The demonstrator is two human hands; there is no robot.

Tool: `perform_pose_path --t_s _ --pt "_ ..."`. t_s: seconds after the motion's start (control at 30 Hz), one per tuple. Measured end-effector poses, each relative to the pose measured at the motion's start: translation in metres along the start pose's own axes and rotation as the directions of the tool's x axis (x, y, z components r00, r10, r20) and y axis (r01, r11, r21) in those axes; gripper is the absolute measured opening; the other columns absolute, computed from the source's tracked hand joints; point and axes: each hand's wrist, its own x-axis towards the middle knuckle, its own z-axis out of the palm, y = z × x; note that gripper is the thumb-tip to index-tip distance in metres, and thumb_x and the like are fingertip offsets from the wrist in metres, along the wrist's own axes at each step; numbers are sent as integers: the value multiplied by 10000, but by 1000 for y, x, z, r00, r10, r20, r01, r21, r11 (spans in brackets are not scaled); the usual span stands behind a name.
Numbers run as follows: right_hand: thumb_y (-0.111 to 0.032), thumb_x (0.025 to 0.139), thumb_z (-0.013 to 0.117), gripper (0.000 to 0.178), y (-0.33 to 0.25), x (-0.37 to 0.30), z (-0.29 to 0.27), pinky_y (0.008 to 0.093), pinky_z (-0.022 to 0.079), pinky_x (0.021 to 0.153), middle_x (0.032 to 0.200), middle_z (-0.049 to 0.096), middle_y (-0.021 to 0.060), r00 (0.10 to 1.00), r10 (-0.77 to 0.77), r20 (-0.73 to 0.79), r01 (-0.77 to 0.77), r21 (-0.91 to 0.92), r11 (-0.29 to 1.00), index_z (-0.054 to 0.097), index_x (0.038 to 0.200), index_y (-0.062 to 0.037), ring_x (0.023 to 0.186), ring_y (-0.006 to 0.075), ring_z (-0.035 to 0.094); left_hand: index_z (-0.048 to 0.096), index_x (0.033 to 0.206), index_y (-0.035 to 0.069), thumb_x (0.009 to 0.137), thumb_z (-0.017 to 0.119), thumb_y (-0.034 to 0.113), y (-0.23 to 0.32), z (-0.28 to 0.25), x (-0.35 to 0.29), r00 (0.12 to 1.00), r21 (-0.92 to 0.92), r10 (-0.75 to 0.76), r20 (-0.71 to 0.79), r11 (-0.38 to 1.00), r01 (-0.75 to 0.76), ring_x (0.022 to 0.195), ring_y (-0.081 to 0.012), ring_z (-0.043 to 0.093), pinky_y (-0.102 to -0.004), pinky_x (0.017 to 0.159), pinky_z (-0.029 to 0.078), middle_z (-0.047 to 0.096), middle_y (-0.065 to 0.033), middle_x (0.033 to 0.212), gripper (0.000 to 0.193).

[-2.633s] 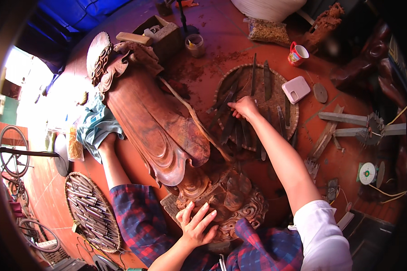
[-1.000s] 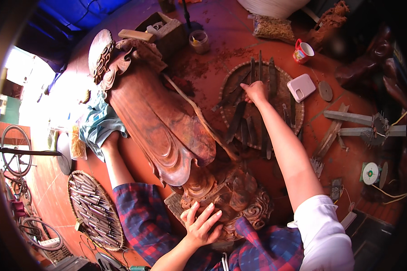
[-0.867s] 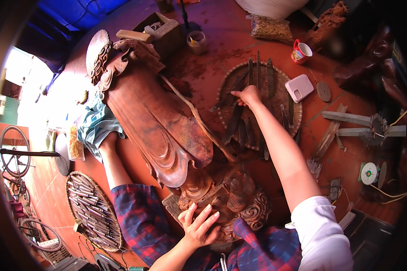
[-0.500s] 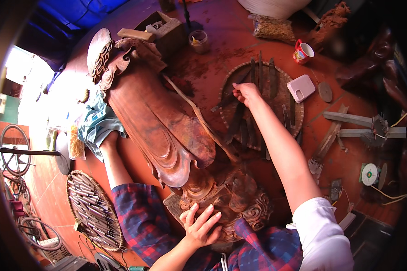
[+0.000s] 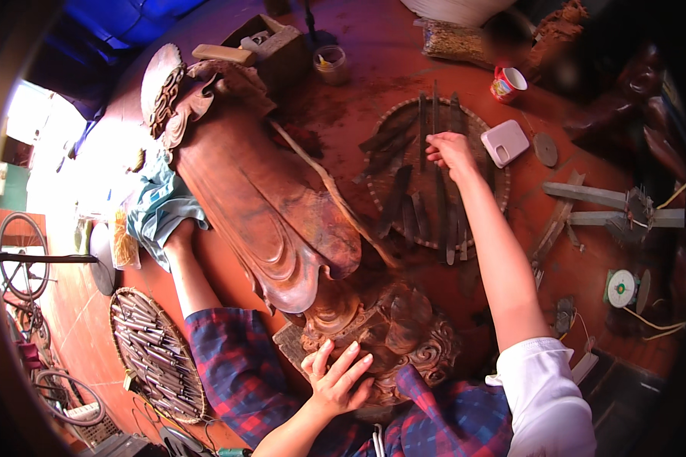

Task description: The person carves a large wooden object using a small knife, focusing on refining intricate details. They occasionally switch tools from a basket of carving tools to continue shaping the wood.

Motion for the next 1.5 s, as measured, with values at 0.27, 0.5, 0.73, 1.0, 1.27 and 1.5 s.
perform_pose_path --t_s 0.27,0.5,0.73,1.0,1.27,1.5 --pt "-190 965 702 156 2 -34 -131 209 418 473 753 698 22 969 -24 -244 27 7 1000 721 957 -35 568 74 628 710 1219 105 824 710 352 -7 3 -6 998 42 69 2 997 -69 1412 -459 416 -550 1088 299 620 -172 1396 465" --pt "-188 949 715 163 39 -61 -191 229 434 453 725 695 28 964 -45 -262 -16 -226 974 727 928 -27 553 84 626 660 1271 86 887 643 349 -8 3 -9 998 59 65 8 996 -65 1406 -521 391 -606 1128 265 573 -201 1443 466" --pt "-133 876 765 142 67 -67 -184 292 526 507 697 718 64 963 -100 -249 1 -371 929 735 832 -1 553 133 662 726 1198 133 811 701 325 -5 5 -7 999 51 19 -43 999 -17 1402 -439 430 -533 1078 306 641 -145 1372 432" --pt "-310 737 894 290 62 -78 -138 419 586 743 781 751 142 984 -117 -134 -16 -721 693 764 806 -60 734 297 742 710 1208 94 825 680 311 -2 7 -3 999 51 35 -31 998 -33 1396 -474 430 -559 1107 287 627 -189 1377 442" --pt "-215 938 764 358 50 -93 -111 228 362 443 651 478 -74 988 -20 151 54 -219 974 453 771 -154 524 29 490 698 1312 203 791 718 265 3 -4 3 1000 15 -23 10 1000 23 1385 -336 480 -453 1076 329 618 -34 1439 525" --pt "-116 963 625 140 -96 -212 -71 198 487 565 928 634 54 852 -387 352 301 275 913 530 1065 -101 685 91 625 646 1379 212 816 714 280 7 -9 11 1000 -29 14 28 1000 -13 1414 -307 455 -448 1099 301 565 -26 1505 571"
